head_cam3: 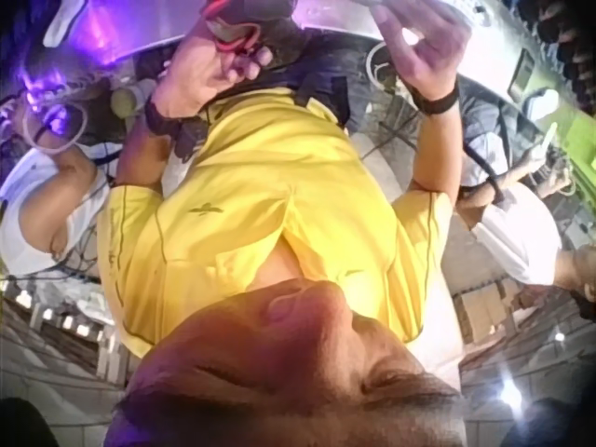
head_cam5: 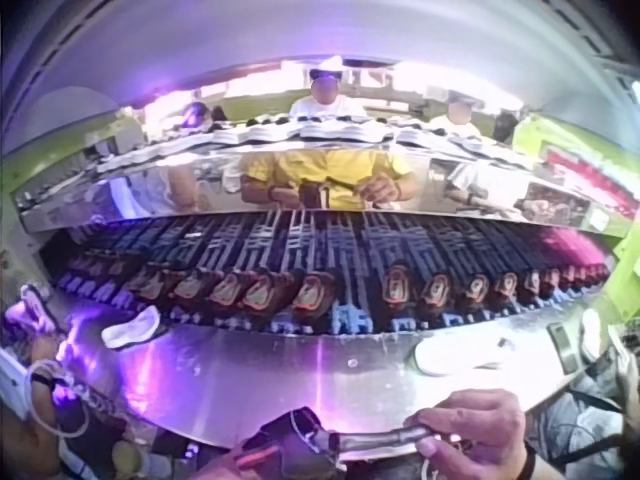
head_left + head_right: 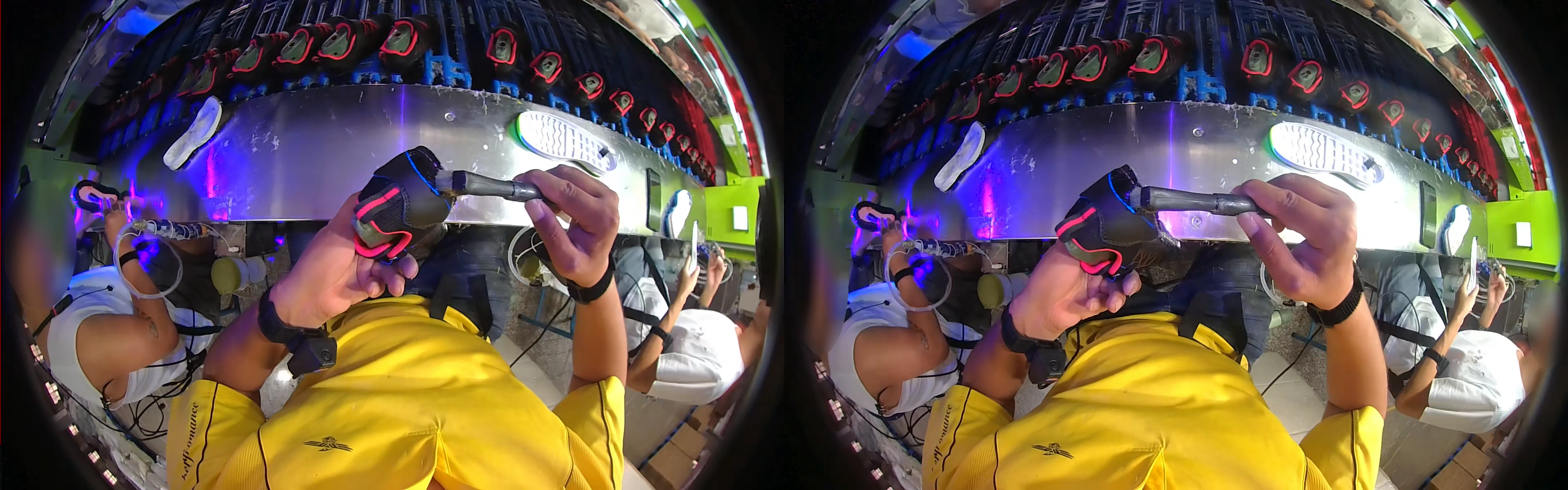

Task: Applying adhesive or primer to the edges of shoe uppers with a brush at an assembly line.

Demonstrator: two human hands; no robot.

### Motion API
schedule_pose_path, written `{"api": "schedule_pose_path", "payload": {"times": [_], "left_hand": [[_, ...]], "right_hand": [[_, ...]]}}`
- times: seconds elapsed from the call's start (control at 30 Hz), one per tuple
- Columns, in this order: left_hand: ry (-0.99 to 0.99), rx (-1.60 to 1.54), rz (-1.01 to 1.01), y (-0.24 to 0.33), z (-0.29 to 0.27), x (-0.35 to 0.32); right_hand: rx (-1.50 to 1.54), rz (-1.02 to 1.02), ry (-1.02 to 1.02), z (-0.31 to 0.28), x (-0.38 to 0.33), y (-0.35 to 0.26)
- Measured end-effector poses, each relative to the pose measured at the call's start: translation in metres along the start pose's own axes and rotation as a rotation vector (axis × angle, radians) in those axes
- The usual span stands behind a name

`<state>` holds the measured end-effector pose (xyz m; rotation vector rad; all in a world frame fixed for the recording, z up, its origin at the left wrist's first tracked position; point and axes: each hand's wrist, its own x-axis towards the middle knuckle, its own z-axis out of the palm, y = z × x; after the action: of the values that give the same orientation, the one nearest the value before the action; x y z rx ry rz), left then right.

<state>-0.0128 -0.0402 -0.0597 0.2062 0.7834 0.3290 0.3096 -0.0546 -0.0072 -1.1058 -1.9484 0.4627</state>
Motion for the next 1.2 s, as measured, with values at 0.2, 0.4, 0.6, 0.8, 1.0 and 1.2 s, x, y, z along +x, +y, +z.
{"api": "schedule_pose_path", "payload": {"times": [0.2,0.4,0.6,0.8,1.0,1.2], "left_hand": [[-0.069,-0.178,-0.096,-0.01,0.004,0.007],[-0.202,-0.196,-0.048,-0.017,0.007,0.013],[-0.136,-0.159,-0.046,-0.016,0.018,0.013],[-0.19,-0.138,0.02,-0.015,0.022,0.016],[-0.215,-0.207,0.204,0.002,0.03,0.03],[-0.374,-0.317,0.182,0.04,0.068,0.064]], "right_hand": [[0.065,0.027,0.025,0.002,-0.012,0.011],[0.124,0.073,0.046,0.004,-0.023,0.019],[0.178,0.169,0.068,0.011,-0.039,0.024],[0.139,0.233,0.102,0.002,-0.046,0.018],[0.41,0.739,0.043,-0.008,-0.032,0.015],[-0.104,0.388,0.152,-0.028,-0.023,-0.001]]}}
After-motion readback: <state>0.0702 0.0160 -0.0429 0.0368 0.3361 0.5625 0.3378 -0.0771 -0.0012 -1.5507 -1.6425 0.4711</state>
